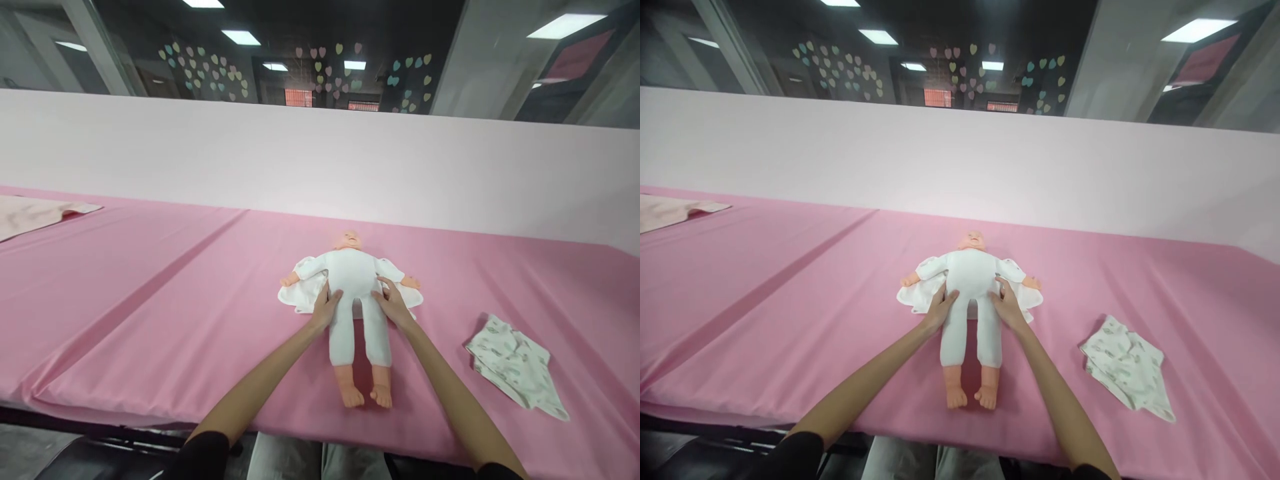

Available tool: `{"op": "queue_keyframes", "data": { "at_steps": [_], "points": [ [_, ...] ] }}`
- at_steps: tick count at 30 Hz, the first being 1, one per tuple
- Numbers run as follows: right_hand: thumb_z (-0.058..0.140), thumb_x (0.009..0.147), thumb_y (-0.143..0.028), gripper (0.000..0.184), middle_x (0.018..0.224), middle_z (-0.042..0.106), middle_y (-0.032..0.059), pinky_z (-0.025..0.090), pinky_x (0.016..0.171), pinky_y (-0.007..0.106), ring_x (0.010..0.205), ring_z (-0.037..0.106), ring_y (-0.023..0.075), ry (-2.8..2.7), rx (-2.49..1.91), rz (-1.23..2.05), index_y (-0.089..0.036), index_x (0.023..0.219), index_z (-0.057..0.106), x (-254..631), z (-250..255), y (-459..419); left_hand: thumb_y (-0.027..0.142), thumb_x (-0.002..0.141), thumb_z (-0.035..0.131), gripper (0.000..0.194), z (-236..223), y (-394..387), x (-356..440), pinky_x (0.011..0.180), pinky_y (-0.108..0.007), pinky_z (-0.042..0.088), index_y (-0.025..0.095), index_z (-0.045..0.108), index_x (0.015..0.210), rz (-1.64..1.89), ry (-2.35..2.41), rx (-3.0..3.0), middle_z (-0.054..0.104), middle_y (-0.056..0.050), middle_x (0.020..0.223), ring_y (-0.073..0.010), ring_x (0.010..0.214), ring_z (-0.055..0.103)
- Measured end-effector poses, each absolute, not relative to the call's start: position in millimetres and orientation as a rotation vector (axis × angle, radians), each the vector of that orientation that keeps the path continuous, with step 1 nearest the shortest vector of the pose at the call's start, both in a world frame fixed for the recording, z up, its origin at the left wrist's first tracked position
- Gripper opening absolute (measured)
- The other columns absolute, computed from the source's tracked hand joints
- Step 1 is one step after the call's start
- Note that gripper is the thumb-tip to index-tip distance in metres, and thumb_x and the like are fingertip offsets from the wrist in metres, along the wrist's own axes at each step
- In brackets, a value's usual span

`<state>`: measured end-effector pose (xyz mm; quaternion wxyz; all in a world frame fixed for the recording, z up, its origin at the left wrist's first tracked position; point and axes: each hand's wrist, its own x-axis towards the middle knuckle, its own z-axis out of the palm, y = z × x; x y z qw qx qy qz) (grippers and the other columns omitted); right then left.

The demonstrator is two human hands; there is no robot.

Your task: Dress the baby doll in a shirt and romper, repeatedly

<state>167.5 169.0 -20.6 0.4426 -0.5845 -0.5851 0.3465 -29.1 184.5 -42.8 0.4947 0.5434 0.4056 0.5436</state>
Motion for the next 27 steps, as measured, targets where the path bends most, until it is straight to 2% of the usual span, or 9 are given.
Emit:
{"op": "queue_keyframes", "data": {
  "at_steps": [3,6,8,11,14,17,20,23,27],
  "points": [
    [0.045,0.077,-0.019,0.048,0.123,0.051,0.0131,0.04,0.096,0.045,0.118,0.046,0.0253,-1.697,-1.636,0.413,-0.017,0.125,0.039,152.1,-9.4,173.4,0.038,0.081,0.054,0.052,-45.2,184.7,-30.6,0.105,-0.039,0.033,0.022,0.045,0.13,1.34,0.949,1.347,0.053,-0.007,0.13,-0.0231,0.122,0.044],
    [0.041,0.078,-0.01,0.05,0.136,0.038,0.0199,0.034,0.102,0.043,0.129,0.032,0.0274,-2.01,-1.633,0.042,-0.009,0.127,0.039,112.5,6.2,185.0,0.037,0.083,0.052,0.048,-49.2,184.7,-31.9,0.103,-0.037,0.035,0.023,0.044,0.129,1.35,0.906,1.363,0.052,-0.006,0.13,-0.0221,0.119,0.047],
    [0.041,0.078,-0.007,0.048,0.134,0.041,0.0201,0.034,0.102,0.04,0.128,0.034,0.0264,-2.25,-1.552,-0.035,-0.008,0.127,0.04,77.3,12.6,200.5,0.035,0.082,0.053,0.046,-54.2,185.7,-33.3,0.101,-0.038,0.036,0.022,0.047,0.126,1.343,0.927,1.347,0.053,-0.007,0.129,-0.0235,0.119,0.047],
    [0.039,0.082,-0.007,0.041,0.133,0.044,0.0172,0.034,0.098,0.043,0.124,0.038,0.0259,-2.592,-1.293,-0.22,-0.013,0.122,0.043,30.3,11.4,234.7,0.033,0.079,0.056,0.041,-60.7,187.4,-35.0,0.095,-0.041,0.041,0.017,0.053,0.116,1.281,0.959,1.274,0.058,-0.011,0.12,-0.0278,0.114,0.05],
    [0.043,0.082,-0.007,0.039,0.128,0.049,0.0132,0.031,0.098,0.046,0.12,0.041,0.0254,-2.795,-1.094,-0.328,-0.017,0.12,0.045,4.6,0.9,272.0,0.035,0.081,0.055,0.039,-58.6,187.2,-35.5,0.098,-0.04,0.039,0.017,0.052,0.116,1.279,0.93,1.255,0.055,-0.012,0.124,-0.0268,0.117,0.048],
    [0.056,0.07,-0.004,0.049,0.115,0.057,0.0116,0.029,0.098,0.047,0.111,0.048,0.0262,-2.829,-1.146,-0.206,-0.017,0.117,0.048,-1.9,-9.9,300.8,0.036,0.084,0.053,0.048,-51.9,185.3,-35.7,0.106,-0.037,0.031,0.022,0.042,0.128,1.316,0.917,1.299,0.045,-0.008,0.135,-0.0234,0.126,0.039],
    [0.056,0.063,-0.003,0.046,0.107,0.061,0.0067,0.037,0.092,0.037,0.1,0.054,0.0203,-2.543,-1.099,0.187,-0.018,0.107,0.053,5.3,-14.6,318.1,0.038,0.084,0.052,0.055,-51.8,180.9,-35.2,0.108,-0.039,0.027,0.024,0.035,0.134,1.28,0.984,1.333,0.043,-0.007,0.137,-0.0239,0.129,0.035],
    [0.059,0.064,-0.013,0.037,0.098,0.061,0.0018,0.044,0.077,0.027,0.085,0.056,0.0149,-1.777,-1.008,0.664,-0.019,0.101,0.052,22.0,-11.8,325.8,0.039,0.084,0.051,0.059,-55.1,174.6,-34.3,0.103,-0.041,0.033,0.025,0.03,0.137,1.203,1.035,1.409,0.048,-0.009,0.13,-0.0245,0.12,0.044],
    [0.068,0.059,-0.029,0.03,0.073,0.056,-0.0047,0.043,0.063,0.022,0.066,0.051,0.0107,-1.16,-0.827,0.925,-0.019,0.083,0.052,39.7,-0.9,324.5,0.036,0.081,0.055,0.056,-43.8,183.2,-39.4,0.086,-0.036,0.045,0.026,0.036,0.133,1.228,1.206,1.598,0.041,-0.01,0.131,-0.0219,0.104,0.051]
  ]
}}
